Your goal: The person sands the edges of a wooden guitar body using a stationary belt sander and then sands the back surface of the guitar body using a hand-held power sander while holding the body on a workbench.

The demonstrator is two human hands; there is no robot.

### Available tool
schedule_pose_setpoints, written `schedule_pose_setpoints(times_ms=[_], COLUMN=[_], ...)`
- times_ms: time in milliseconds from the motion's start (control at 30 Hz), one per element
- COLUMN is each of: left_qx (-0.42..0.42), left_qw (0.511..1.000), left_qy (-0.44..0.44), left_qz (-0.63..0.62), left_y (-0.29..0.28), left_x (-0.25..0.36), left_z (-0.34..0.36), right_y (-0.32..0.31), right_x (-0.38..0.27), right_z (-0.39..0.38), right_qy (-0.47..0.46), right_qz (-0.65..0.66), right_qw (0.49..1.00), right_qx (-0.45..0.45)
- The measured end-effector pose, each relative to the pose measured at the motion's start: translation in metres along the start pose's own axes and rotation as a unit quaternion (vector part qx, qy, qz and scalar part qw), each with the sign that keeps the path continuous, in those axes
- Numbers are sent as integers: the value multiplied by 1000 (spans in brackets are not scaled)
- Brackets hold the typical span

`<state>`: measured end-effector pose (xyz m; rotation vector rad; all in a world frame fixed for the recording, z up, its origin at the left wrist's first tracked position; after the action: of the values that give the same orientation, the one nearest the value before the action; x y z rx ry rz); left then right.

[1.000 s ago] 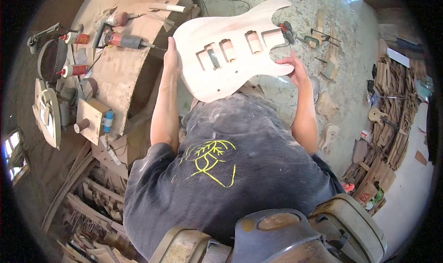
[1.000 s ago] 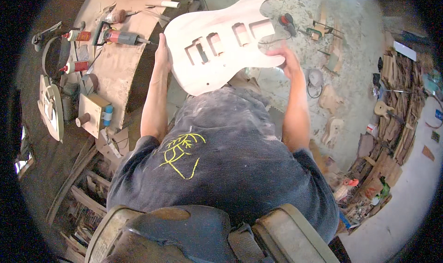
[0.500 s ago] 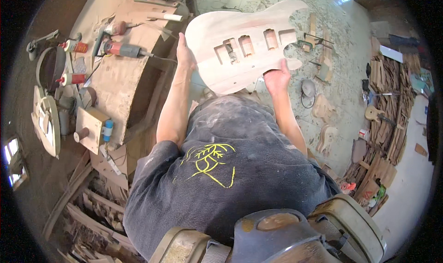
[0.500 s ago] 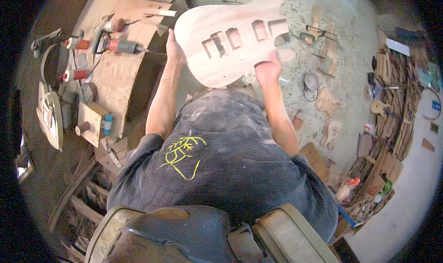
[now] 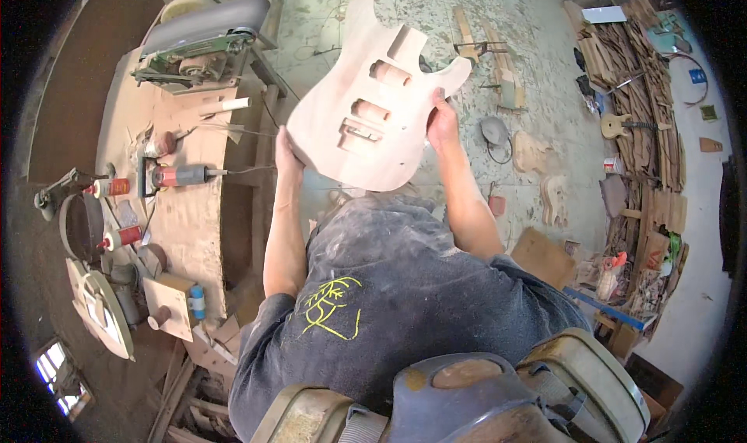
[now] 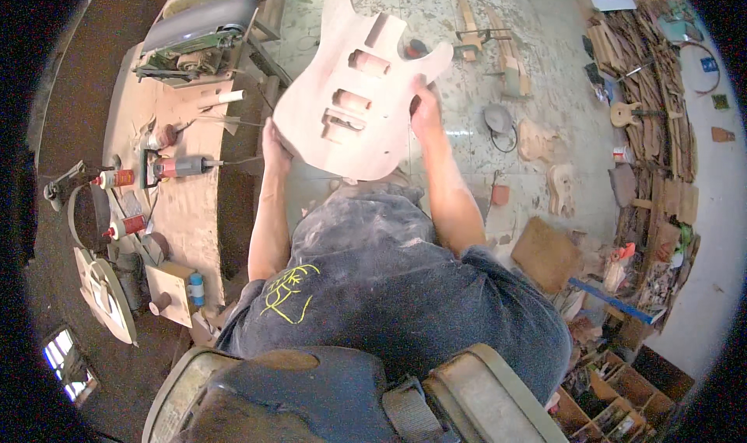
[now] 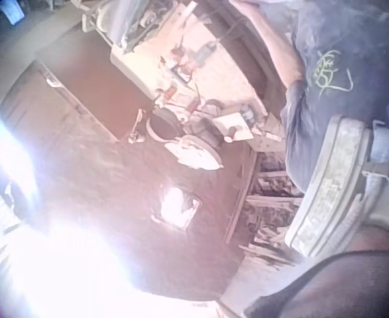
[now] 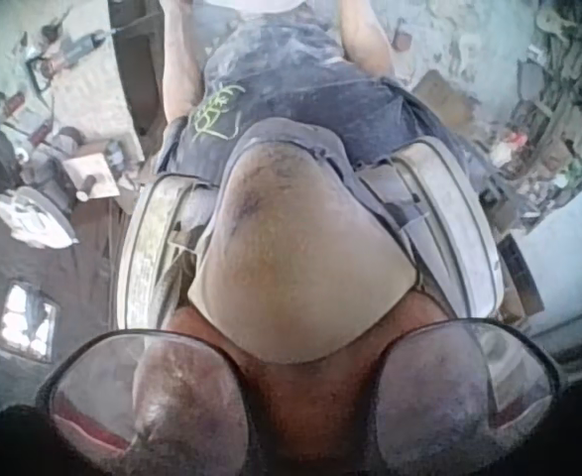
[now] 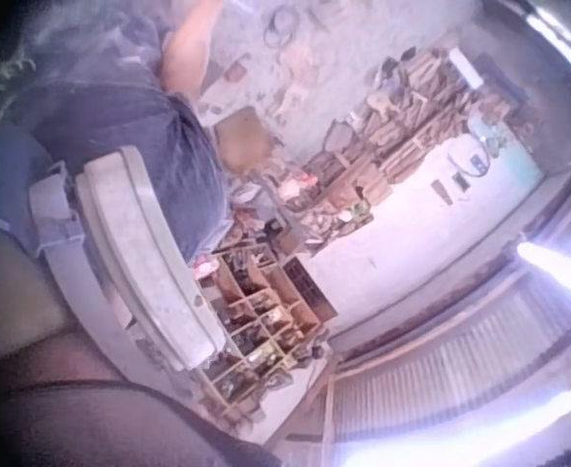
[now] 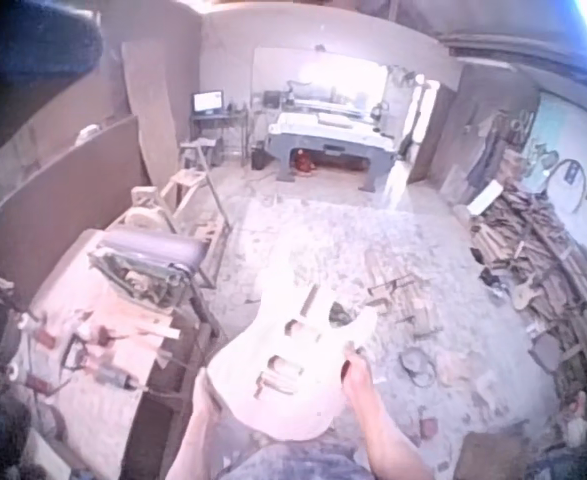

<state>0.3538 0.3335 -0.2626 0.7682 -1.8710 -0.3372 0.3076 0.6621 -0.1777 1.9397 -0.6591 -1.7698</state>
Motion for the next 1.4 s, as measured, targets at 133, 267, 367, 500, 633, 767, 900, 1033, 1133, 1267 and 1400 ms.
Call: schedule_pose_setpoints(times_ms=[133,267,367,500,633,767,900,1033,1133,1267,1400], left_qx=[-17,-28,14,-10,-88,-103,-48,27,6,0,24], left_qw=[947,958,990,996,983,978,986,986,986,981,977], left_qy=[34,91,44,83,84,35,0,28,26,24,22], left_qz=[320,269,130,15,-140,-177,-160,-163,-163,-190,-209], left_y=[35,96,91,93,94,75,61,24,23,-17,-41], left_x=[13,21,28,60,99,104,86,90,91,86,81], left_z=[11,-6,-8,6,26,54,64,56,52,60,57], right_y=[-8,9,27,25,35,32,1,-3,-44,-69,-72], right_x=[-5,1,4,7,12,28,61,81,98,108,111], right_z=[11,7,1,9,7,23,33,10,0,-15,-43], right_qy=[-2,-27,-54,30,71,101,133,270,241,242,303], right_qz=[-42,-187,-246,-226,-221,-209,-371,-429,-415,-353,-253], right_qw=[999,982,967,972,969,971,919,856,872,901,919], right_qx=[3,-20,-38,-61,-83,-59,-23,-101,-96,-75,10])
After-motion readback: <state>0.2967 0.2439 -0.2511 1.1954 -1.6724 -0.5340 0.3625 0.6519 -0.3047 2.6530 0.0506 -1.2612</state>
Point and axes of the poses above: each hand's wrist, its own z-axis towards the middle knuckle, its own y-axis out of the palm, x = y × z, the point moved 5 cm from there along z, towards the middle knuckle, and after that the axes turned 4 degrees about -z, right-handed, at the moved point
